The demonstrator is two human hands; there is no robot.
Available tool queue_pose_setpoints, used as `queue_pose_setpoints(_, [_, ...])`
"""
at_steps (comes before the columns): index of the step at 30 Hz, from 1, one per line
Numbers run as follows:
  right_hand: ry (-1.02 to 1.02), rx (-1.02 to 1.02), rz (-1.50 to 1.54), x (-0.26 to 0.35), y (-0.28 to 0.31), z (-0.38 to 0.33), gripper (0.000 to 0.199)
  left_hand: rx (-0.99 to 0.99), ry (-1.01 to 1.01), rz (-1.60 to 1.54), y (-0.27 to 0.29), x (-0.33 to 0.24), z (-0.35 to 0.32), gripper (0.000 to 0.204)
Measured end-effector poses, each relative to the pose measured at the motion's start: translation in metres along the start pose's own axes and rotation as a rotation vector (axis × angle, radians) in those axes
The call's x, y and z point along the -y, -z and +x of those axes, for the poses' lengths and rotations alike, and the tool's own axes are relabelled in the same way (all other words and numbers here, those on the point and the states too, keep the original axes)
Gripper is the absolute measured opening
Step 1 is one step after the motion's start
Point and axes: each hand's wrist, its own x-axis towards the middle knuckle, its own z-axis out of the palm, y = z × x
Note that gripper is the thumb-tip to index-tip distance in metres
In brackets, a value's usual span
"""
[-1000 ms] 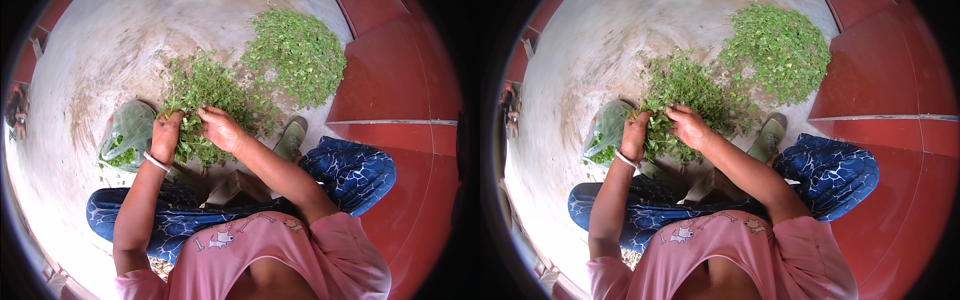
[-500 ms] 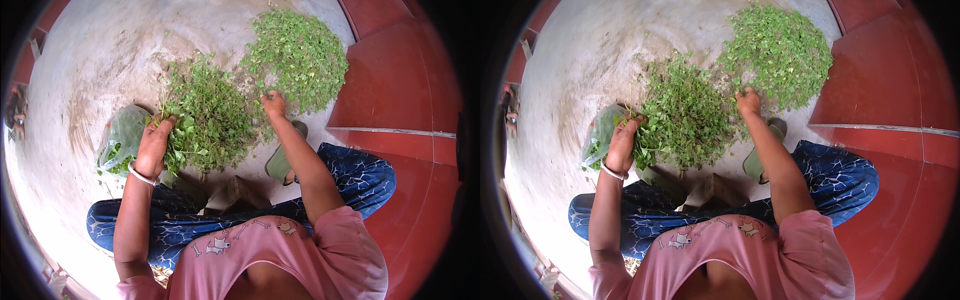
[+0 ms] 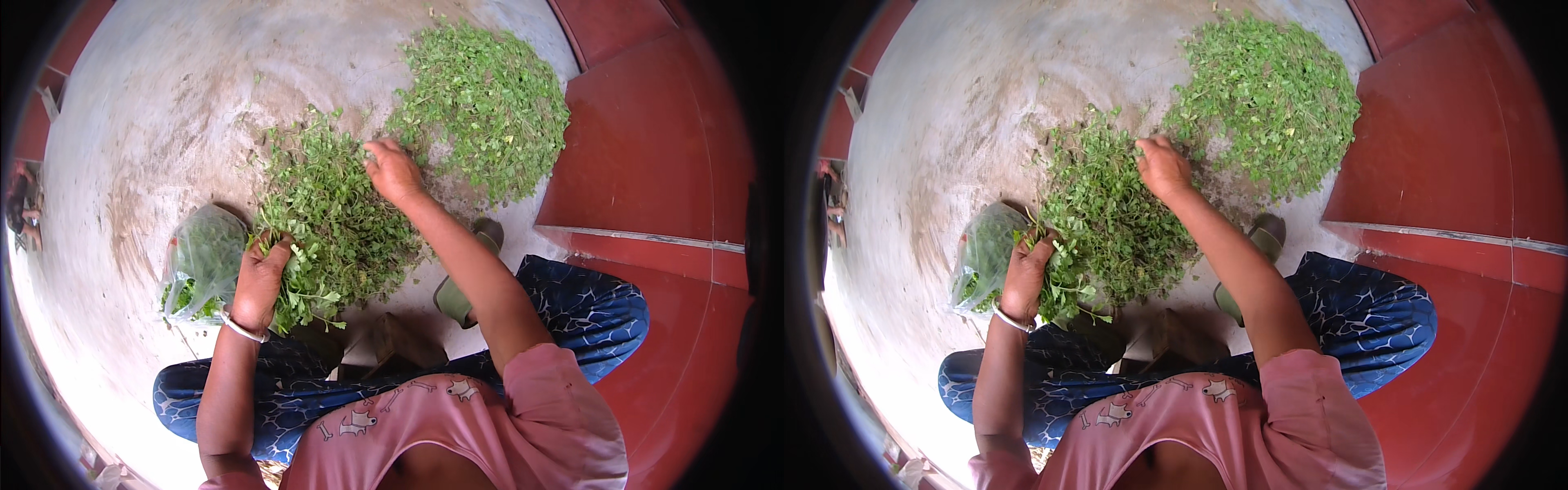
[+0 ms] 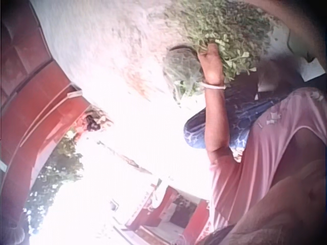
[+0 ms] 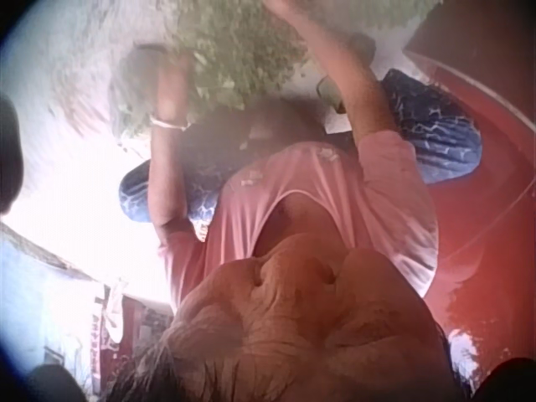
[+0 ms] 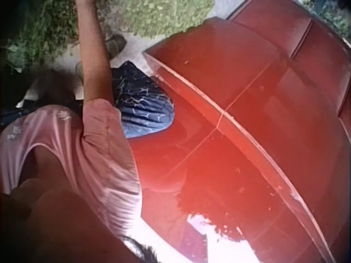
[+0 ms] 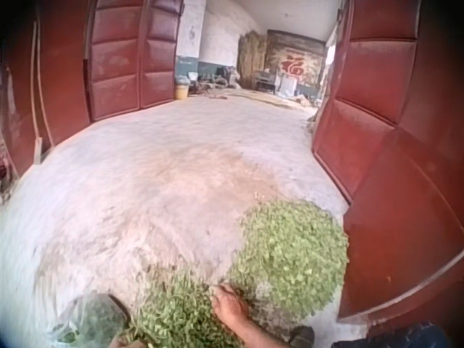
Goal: The person sits on the floor and repeatedly picks up leafy green stems, removes the leaves by hand, and places the leaves into a growing pile while discarding the stems. The person continues this process for the duration of the clip.
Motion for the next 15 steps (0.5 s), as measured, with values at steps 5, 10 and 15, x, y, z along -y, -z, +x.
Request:
queue_pose_setpoints(5, [0.018,-0.266,-0.707,-0.029,0.059,0.035,0.048,0.083,-0.011,0.090,0.002,0.009,-0.001,0.014])
queue_pose_setpoints(10, [-0.064,0.023,-0.577,-0.056,0.045,0.033,0.039,0.074,-0.038,0.149,-0.012,-0.002,-0.001,0.014])
queue_pose_setpoints(15, [-0.007,0.267,-0.314,-0.059,0.033,-0.006,0.020,0.051,-0.064,0.163,-0.012,0.002,0.003,0.013])
